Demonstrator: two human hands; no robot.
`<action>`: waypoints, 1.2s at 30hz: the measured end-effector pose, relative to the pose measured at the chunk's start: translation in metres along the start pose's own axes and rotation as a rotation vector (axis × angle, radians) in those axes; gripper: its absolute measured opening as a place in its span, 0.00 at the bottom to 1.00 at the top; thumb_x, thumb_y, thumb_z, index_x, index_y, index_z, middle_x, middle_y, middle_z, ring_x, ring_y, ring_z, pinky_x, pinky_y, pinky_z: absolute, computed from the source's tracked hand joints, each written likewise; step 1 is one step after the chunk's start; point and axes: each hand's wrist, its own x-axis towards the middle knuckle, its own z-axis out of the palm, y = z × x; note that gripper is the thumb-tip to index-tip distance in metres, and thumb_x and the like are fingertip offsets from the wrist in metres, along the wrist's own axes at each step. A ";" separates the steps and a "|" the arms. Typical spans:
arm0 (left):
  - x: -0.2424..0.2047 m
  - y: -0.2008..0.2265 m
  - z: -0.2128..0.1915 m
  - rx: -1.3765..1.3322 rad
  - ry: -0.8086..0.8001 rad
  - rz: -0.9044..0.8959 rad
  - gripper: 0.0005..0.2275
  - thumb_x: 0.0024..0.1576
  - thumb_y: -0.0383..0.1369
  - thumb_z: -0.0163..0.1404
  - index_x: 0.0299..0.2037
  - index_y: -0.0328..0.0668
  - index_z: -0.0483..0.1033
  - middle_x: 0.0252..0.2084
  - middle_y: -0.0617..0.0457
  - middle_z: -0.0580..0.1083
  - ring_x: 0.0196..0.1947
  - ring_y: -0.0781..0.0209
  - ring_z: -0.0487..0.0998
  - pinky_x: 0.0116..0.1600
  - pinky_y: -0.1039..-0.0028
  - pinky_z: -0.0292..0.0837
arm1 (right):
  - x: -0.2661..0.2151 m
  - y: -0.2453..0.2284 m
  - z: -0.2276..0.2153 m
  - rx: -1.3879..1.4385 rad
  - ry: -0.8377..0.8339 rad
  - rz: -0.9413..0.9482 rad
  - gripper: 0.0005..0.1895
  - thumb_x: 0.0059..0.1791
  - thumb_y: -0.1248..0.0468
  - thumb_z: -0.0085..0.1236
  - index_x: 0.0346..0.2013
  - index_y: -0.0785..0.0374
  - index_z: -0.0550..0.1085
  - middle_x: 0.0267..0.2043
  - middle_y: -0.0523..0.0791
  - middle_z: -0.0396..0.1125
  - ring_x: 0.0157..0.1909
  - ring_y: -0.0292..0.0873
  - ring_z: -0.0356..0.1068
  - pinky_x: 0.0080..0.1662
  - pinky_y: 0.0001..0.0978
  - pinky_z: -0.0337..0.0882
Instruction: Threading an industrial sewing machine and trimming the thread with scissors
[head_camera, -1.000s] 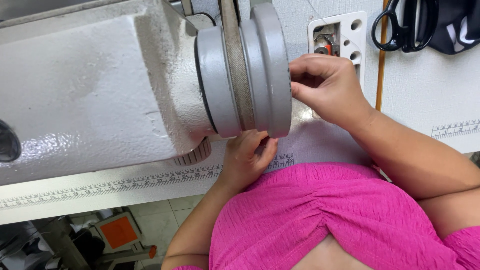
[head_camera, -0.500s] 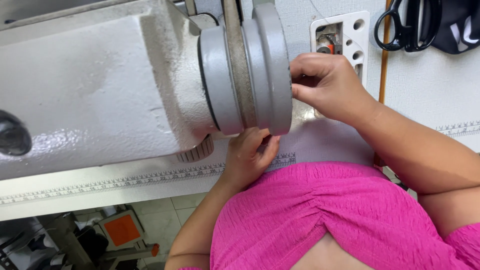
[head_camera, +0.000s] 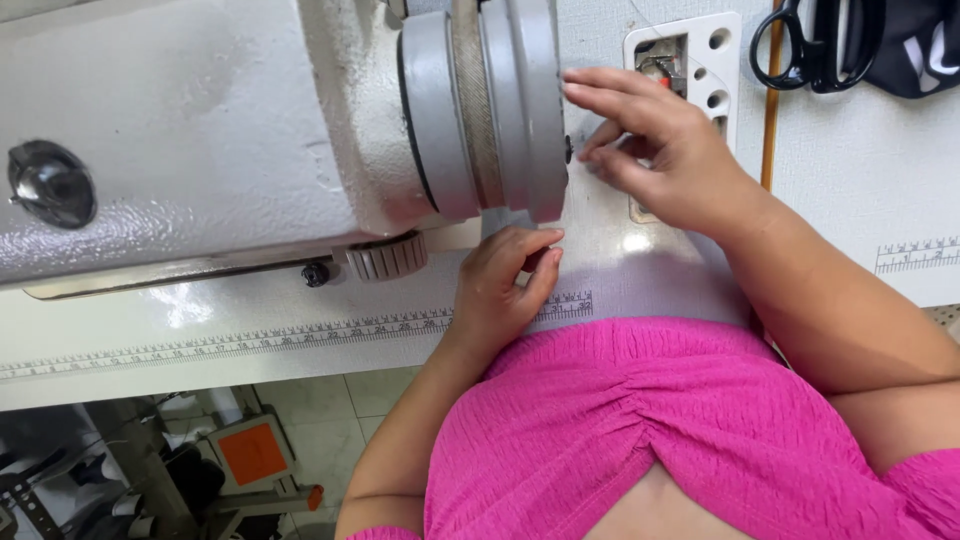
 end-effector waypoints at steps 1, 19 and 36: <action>0.000 0.001 0.000 0.005 0.002 0.003 0.06 0.56 0.23 0.50 0.42 0.39 0.72 0.34 0.52 0.74 0.30 0.61 0.73 0.40 0.73 0.69 | 0.002 -0.003 0.001 -0.034 -0.014 -0.097 0.24 0.47 0.80 0.50 0.58 0.70 0.64 0.61 0.60 0.60 0.67 0.56 0.55 0.65 0.43 0.56; -0.002 0.007 0.003 0.029 0.030 -0.014 0.06 0.55 0.24 0.49 0.41 0.40 0.73 0.34 0.53 0.74 0.29 0.62 0.73 0.36 0.75 0.67 | -0.015 0.016 0.034 -0.558 0.201 -0.201 0.01 0.50 0.72 0.56 0.34 0.66 0.74 0.32 0.47 0.61 0.29 0.47 0.64 0.31 0.36 0.65; -0.005 0.008 0.005 -0.126 0.192 -0.114 0.06 0.56 0.26 0.51 0.41 0.38 0.77 0.27 0.46 0.74 0.25 0.56 0.75 0.29 0.70 0.71 | -0.066 -0.034 0.050 -0.352 0.274 -0.209 0.07 0.51 0.69 0.47 0.41 0.62 0.74 0.27 0.46 0.68 0.29 0.52 0.69 0.32 0.37 0.69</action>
